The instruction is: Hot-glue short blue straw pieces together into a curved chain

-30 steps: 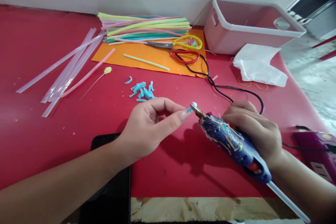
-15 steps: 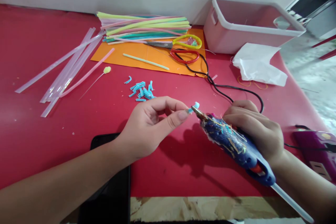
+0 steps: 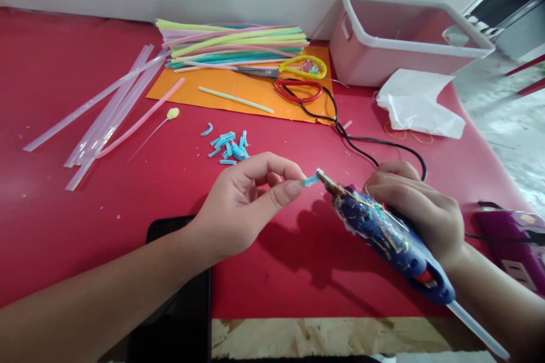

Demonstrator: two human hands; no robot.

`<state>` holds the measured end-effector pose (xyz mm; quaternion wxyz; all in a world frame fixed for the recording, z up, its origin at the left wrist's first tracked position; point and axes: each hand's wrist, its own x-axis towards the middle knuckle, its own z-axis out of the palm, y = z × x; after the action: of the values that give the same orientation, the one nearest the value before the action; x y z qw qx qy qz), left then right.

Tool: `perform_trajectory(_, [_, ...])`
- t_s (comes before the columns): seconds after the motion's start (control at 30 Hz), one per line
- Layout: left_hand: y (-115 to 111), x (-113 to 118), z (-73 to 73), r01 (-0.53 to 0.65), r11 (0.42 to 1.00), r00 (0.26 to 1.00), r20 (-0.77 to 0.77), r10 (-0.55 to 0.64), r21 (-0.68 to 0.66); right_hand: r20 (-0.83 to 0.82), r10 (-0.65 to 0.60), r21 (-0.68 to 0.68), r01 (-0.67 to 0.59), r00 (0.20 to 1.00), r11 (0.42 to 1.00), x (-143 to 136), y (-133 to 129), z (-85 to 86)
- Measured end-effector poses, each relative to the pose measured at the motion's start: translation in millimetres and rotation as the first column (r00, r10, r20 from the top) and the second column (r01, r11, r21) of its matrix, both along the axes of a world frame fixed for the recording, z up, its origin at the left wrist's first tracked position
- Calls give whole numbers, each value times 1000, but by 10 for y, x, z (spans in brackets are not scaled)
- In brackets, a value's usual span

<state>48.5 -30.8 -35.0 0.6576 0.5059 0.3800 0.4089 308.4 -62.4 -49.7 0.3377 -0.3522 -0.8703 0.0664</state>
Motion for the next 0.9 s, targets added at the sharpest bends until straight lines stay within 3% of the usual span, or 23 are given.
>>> perform_trajectory(0.2, [-9,-23,-53,20,996,1000,-3,-20,92,-10,-24,-43,24,1000,999,32,-4,-11])
perform_trajectory(0.47, [-17,-17,-28,-21,997,999,-44,24,70,-21,-10,-3,10,1000,1000,-38,-18,38])
perform_trajectory(0.9, [-6,-31,-88,-49,941,995,-62,74,336,1,-10,2,10,1000,1000,-12,-19,26])
